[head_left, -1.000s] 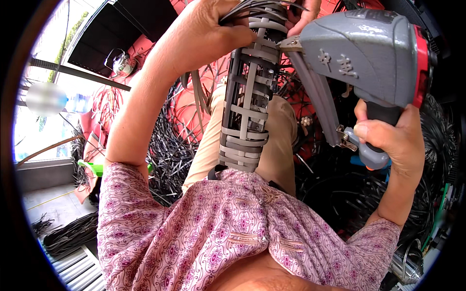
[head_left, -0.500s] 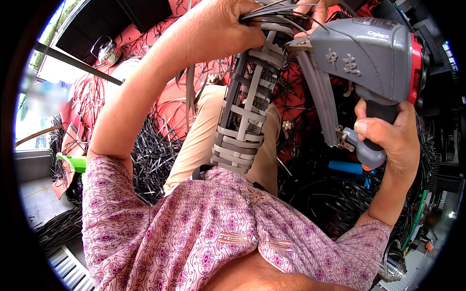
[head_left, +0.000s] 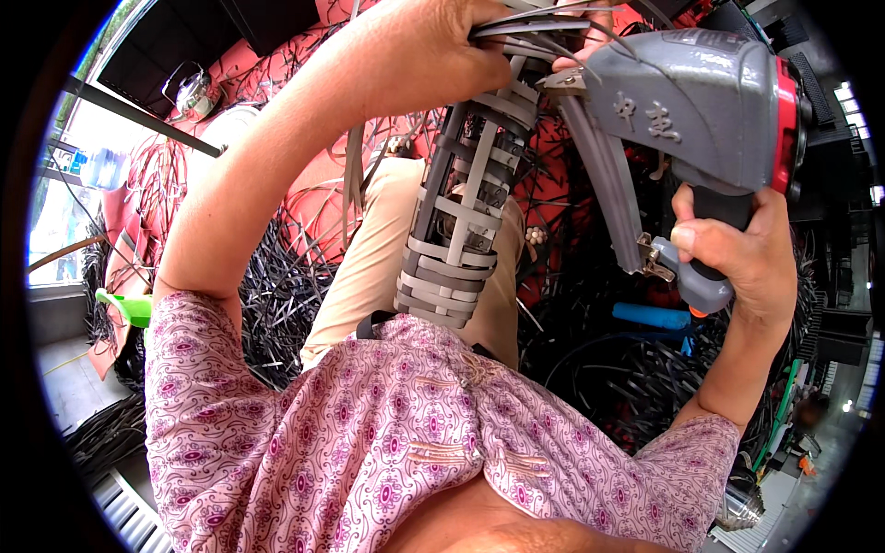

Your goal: The person weaves a basket using grey plastic strips, interlacing them by hand and securing the structure with a staple gun. The person sits on the floor surrounded by materials and tools, repeatedly threading the strips and stapling them to maintain the basket's shape.

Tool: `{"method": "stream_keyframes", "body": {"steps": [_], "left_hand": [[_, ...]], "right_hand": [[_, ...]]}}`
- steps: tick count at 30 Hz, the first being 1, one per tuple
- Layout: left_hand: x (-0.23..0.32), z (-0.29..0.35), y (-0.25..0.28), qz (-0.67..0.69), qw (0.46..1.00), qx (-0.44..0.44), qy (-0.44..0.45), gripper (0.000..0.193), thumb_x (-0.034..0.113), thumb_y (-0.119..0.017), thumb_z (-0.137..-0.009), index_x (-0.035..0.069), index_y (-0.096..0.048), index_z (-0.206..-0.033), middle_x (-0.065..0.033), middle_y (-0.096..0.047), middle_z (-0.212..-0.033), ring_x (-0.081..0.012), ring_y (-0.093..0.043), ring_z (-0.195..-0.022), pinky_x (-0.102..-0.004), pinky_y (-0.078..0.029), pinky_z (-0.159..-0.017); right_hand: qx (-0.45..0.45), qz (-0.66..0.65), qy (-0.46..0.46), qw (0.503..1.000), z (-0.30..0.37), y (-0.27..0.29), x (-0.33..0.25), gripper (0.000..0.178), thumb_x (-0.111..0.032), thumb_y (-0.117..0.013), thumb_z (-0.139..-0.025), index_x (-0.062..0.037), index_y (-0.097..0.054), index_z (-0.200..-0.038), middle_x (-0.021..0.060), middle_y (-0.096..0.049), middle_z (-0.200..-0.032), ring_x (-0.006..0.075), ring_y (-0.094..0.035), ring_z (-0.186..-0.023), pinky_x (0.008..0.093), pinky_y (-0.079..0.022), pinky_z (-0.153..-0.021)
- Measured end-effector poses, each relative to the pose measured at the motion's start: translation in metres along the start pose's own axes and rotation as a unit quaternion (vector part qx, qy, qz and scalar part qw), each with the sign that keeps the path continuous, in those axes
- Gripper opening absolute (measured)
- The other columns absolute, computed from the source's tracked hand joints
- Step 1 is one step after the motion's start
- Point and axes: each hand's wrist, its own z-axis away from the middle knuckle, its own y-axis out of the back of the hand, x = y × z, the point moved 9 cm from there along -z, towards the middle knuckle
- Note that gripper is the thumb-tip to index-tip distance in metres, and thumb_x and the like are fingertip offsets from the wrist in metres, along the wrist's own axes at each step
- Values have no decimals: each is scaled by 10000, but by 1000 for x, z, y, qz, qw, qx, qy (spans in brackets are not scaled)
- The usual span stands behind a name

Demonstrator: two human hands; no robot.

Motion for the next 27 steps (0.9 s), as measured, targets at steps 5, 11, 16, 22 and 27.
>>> {"method": "stream_keyframes", "body": {"steps": [5,11,16,22,27], "left_hand": [[2,-1,2,3,997,-33,66,137,100,-647,-746,-23,-601,-787,-162,-580,-619,-189,-556,-565,-357,-460,-584],[2,1,3,-1,999,-45,22,139,97,-645,-741,-29,-599,-777,-153,-570,-597,-174,-533,-545,-348,-453,-569],[8,-1,6,23,998,-29,48,139,89,-648,-742,-39,-597,-765,-143,-570,-587,-136,-516,-541,-332,-450,-553],[0,0,4,30,996,-26,84,143,84,-670,-754,-39,-623,-809,-127,-600,-608,-114,-524,-565,-312,-457,-563],[1,0,3,68,995,-19,74,145,84,-674,-760,-35,-636,-834,-112,-621,-634,-101,-533,-594,-304,-459,-578]], "right_hand": [[1,8,-2,1000,-1,0,-3,159,-111,-693,-786,-15,-615,-885,28,-583,-688,122,-548,-501,245,-416,-445],[2,20,2,1000,0,3,-11,153,-118,-690,-792,-15,-616,-878,28,-581,-683,122,-546,-491,244,-413,-433],[5,41,3,999,0,9,-23,149,-123,-687,-797,-15,-617,-873,28,-580,-678,123,-544,-482,243,-410,-424],[8,67,6,998,-2,14,-38,146,-130,-684,-802,-15,-618,-866,28,-578,-673,124,-542,-472,242,-407,-413],[9,83,6,996,-2,15,-45,145,-135,-681,-807,-15,-619,-860,28,-577,-668,124,-540,-463,241,-405,-404]]}}
